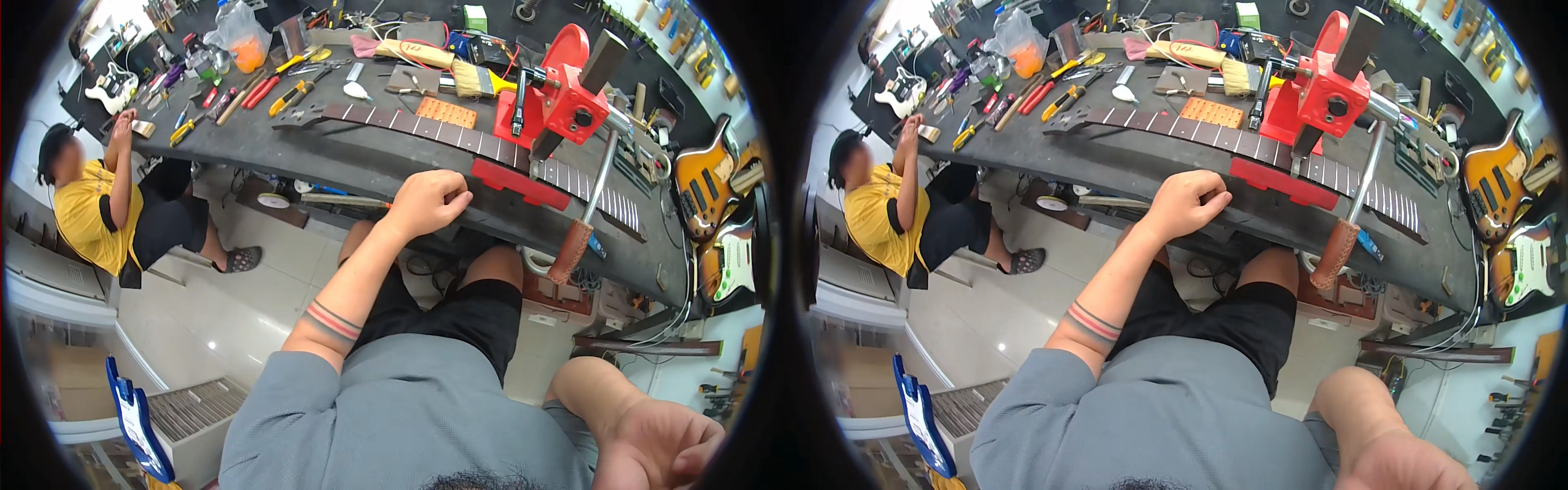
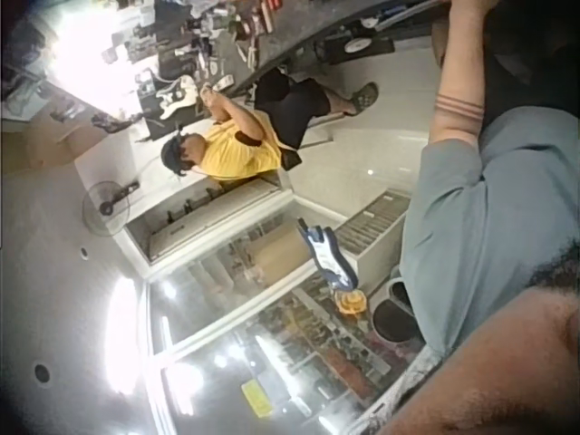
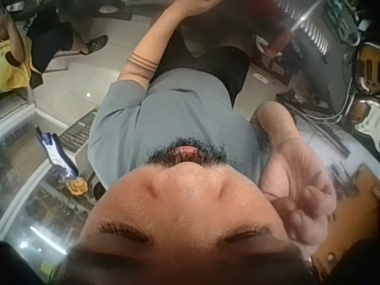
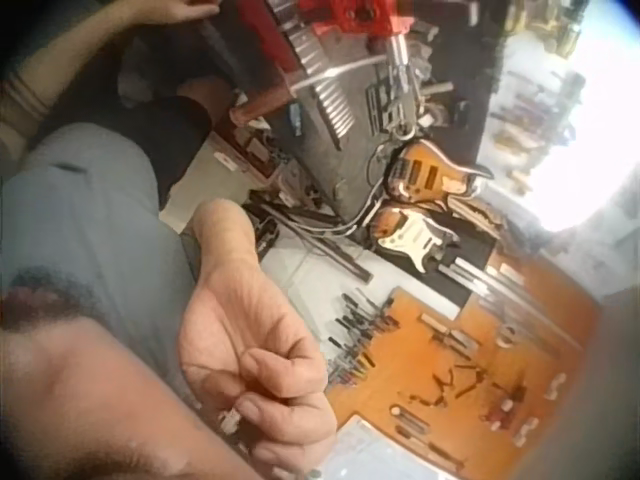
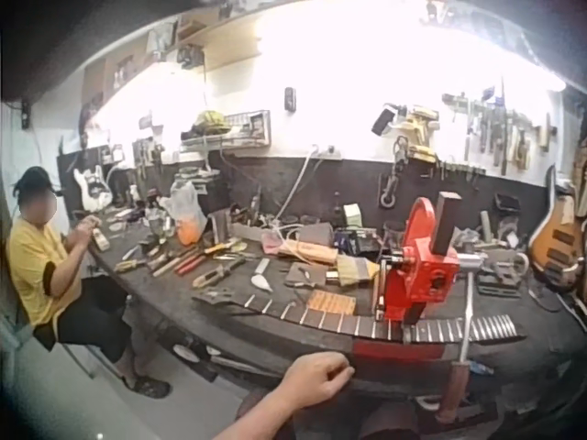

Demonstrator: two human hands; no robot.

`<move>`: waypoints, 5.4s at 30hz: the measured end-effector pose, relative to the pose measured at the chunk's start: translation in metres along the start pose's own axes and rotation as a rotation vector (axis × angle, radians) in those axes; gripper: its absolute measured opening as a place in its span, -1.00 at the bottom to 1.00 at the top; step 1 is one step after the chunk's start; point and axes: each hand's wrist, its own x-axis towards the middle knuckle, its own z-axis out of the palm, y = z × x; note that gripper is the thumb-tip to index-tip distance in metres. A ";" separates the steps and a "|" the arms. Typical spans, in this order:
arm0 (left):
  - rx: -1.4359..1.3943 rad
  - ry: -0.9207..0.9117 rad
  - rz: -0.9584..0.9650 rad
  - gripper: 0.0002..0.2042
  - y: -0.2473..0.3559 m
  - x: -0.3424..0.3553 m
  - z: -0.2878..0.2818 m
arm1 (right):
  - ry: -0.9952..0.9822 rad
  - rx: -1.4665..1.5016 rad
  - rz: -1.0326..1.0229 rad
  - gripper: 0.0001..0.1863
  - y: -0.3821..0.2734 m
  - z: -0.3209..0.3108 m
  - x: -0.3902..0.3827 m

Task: The person applies glue to the fretboard of a guitar neck and presses down on it using a specialized red fret press tool at a repair bench.

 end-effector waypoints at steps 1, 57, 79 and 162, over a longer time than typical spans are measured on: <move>-0.006 0.000 0.007 -0.81 -0.003 0.000 -0.001 | -0.058 -0.061 -0.038 -0.47 0.009 0.001 -0.002; -0.555 -0.118 -0.205 -0.60 -0.026 0.003 -0.021 | -0.630 0.570 1.631 -0.60 0.157 0.054 -0.278; -0.555 -0.143 -0.227 -0.68 -0.034 0.005 -0.022 | -0.634 0.601 1.650 -0.64 0.160 0.054 -0.278; -0.438 -0.110 -0.108 -0.71 -0.024 0.005 -0.019 | -0.615 0.601 1.624 -0.73 0.158 0.050 -0.275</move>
